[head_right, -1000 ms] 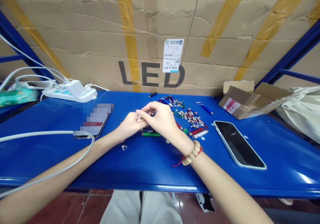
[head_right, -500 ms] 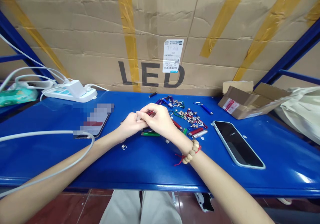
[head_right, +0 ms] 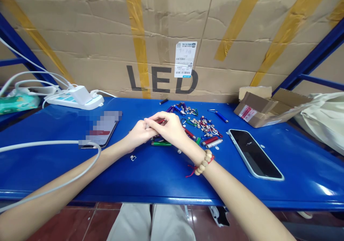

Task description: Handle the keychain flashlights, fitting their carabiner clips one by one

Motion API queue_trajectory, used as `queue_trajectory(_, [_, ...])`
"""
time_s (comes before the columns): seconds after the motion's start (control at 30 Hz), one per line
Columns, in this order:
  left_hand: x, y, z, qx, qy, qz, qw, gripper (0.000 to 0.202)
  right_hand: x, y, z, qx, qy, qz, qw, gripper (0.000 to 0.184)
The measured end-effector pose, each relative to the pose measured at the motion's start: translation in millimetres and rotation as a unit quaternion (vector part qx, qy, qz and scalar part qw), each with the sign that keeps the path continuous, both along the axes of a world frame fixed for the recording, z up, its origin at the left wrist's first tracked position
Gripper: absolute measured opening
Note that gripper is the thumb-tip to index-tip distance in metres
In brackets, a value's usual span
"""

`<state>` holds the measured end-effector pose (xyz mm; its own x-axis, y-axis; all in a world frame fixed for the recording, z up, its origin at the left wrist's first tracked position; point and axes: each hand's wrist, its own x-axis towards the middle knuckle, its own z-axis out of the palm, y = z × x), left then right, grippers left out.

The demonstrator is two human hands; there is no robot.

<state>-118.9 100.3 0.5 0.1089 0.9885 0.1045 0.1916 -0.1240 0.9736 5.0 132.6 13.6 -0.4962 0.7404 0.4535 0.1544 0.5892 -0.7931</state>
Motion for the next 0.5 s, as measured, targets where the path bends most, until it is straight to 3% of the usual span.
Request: queue_trajectory(0.5, [-0.6,1.2,-1.8,0.014,0.008,-0.008,1.000,0.031,-0.4,0.6,-0.7,-0.012,0.002,0.003,1.000,0.020])
